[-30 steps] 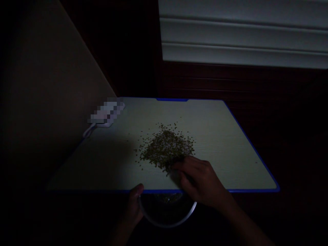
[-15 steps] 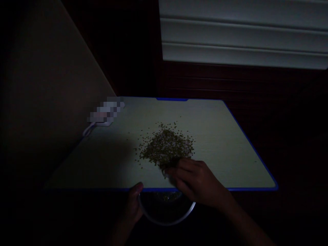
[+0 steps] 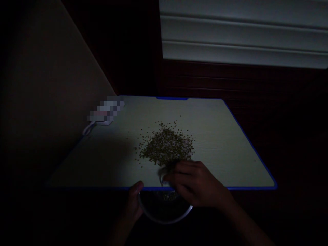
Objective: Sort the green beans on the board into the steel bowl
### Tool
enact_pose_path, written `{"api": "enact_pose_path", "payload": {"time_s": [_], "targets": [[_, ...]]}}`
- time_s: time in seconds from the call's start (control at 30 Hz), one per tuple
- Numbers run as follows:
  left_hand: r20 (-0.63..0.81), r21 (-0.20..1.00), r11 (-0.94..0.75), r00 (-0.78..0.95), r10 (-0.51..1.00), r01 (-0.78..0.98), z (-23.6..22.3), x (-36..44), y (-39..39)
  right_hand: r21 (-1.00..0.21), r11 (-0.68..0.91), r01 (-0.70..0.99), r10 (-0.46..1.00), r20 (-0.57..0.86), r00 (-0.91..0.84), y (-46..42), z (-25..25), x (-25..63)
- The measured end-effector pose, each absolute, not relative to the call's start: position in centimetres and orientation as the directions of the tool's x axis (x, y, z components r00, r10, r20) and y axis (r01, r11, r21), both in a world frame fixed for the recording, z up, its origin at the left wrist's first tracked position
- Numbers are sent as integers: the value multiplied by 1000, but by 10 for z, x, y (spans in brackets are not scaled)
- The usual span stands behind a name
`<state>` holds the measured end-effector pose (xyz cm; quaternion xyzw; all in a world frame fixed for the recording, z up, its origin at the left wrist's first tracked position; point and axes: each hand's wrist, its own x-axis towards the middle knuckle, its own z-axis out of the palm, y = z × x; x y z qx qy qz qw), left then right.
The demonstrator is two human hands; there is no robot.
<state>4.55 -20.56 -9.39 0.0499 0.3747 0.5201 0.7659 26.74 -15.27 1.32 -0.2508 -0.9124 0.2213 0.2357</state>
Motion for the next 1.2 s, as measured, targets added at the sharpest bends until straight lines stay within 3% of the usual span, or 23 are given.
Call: {"api": "enact_pose_path", "payload": {"time_s": [0.33,0.6,0.83,1.0,1.2], "targets": [[-534,491,395,90,841,-777,-100,45,-206,-508,784,357,559,326,-763,-152,12,267],[-511,451,429,167,843,-783,-101,45,-206,-503,799,329,532,336,-777,-149,13,265],[-483,521,458,194,854,-720,-104,44,-206,-535,796,284,508,334,-794,-150,14,267],[-490,561,420,122,863,-713,-99,46,-205,-543,791,282,510,332,-793,-151,16,267],[-535,530,452,130,835,-718,-97,44,-206,-533,744,403,643,409,-647,-153,10,269]]}}
